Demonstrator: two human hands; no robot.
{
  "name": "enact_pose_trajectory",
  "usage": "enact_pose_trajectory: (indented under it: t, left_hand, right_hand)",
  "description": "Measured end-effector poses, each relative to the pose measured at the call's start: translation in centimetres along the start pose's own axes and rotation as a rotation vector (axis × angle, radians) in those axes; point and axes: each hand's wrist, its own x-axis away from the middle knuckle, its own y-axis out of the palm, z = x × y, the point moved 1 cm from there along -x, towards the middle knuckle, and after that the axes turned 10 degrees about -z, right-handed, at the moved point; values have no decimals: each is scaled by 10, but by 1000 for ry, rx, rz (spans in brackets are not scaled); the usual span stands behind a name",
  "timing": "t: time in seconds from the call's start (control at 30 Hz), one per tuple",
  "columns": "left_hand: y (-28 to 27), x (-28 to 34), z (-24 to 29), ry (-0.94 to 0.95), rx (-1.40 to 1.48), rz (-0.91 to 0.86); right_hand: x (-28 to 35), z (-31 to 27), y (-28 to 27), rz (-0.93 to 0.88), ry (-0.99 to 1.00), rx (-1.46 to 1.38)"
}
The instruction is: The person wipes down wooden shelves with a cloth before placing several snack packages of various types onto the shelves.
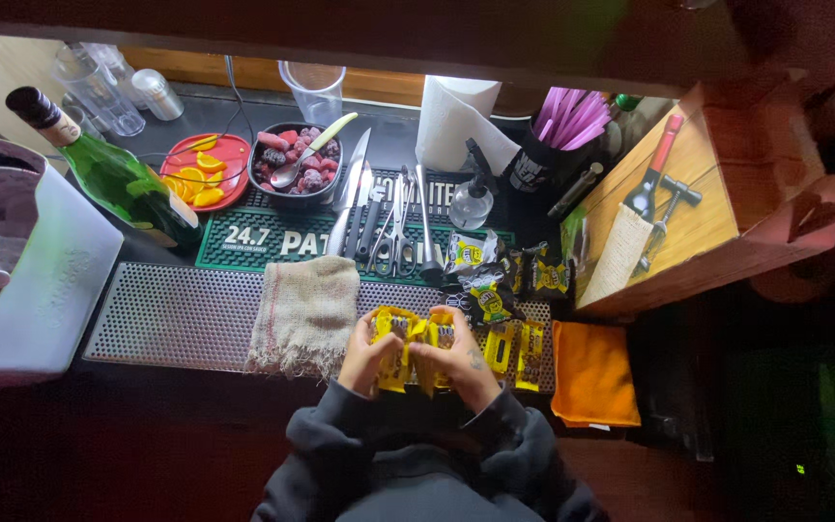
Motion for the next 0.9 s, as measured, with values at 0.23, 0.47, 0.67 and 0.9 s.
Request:
enact_pose_trajectory:
  t: [0.23,0.47,0.67,0.9]
  left_hand:
    - [42,39,20,111,270,-147]
    - [140,98,88,117,-80,-589]
    - [223,109,70,-45,56,-939]
    - [318,101,-17,-204,420,-970]
  right_hand:
    - [34,-41,-9,-33,-21,139]
    - [114,-55,-42,97,-253,-283]
    - [192,-64,-87,420,-454,-385]
    - [266,-61,-193,634,-607,-579]
